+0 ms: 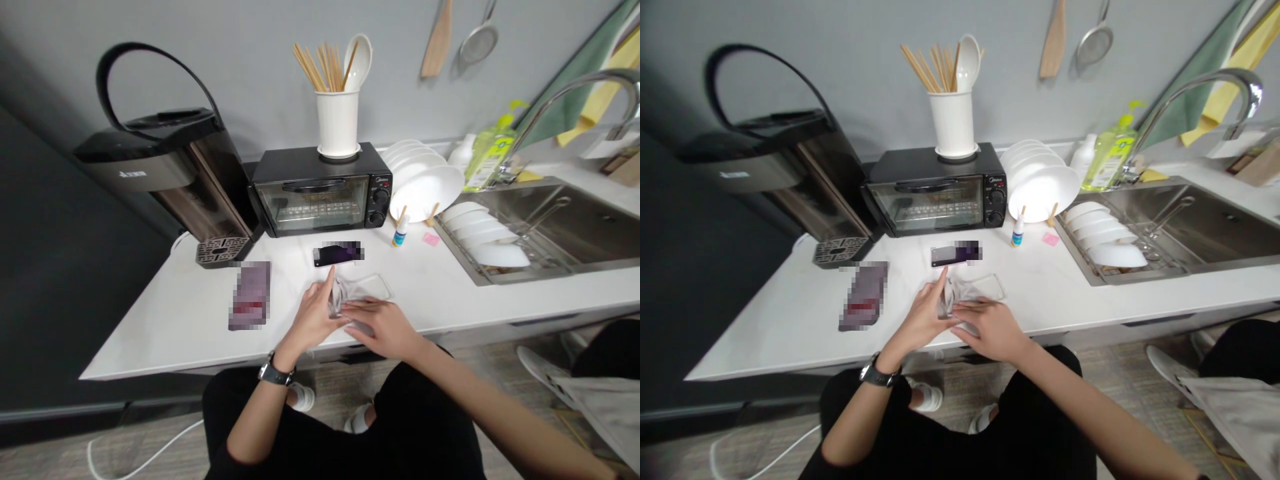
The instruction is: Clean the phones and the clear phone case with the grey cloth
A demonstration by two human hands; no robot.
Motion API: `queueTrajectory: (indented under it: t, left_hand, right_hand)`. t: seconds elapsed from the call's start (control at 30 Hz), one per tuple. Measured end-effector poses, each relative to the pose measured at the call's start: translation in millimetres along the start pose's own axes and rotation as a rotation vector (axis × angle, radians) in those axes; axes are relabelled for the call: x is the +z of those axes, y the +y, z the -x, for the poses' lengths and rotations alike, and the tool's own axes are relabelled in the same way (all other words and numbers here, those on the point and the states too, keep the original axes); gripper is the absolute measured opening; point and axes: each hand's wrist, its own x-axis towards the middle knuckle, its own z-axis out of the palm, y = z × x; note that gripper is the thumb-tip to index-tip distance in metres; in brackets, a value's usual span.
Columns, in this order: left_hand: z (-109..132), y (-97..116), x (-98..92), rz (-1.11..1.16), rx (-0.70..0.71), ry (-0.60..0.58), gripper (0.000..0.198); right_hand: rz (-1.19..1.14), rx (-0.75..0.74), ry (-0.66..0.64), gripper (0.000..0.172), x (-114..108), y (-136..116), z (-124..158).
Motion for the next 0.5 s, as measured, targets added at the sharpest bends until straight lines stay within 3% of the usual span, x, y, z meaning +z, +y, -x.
queueTrajectory:
  t: [0.1,0.2,0.37,0.5]
  left_hand:
    - [0.5,1.9,-0.5,0.038,0.038,0.004,0.123]
    - [-1.7,1.7,-1.2,0.057,0.058,-0.004,0.122]
    - [-3.3,-4.0,-2.4,0.038,0.075,-0.021,0.116]
    - [1.0,-5.7,-2.1,0.009,0.025,-0.019,0.113]
  right_hand:
    - [0.103,0.055,0.021,0.033,-22.7,31.2,23.3]
    - [0.244,0.12,0.064,0.036,-28.6,47.4,22.1]
    - [0.16,0.065,0.081,0.045,6.6,8.2,-16.9]
    - [-0.038,0.002,0.043,0.038,12.0,-8.7,-12.7]
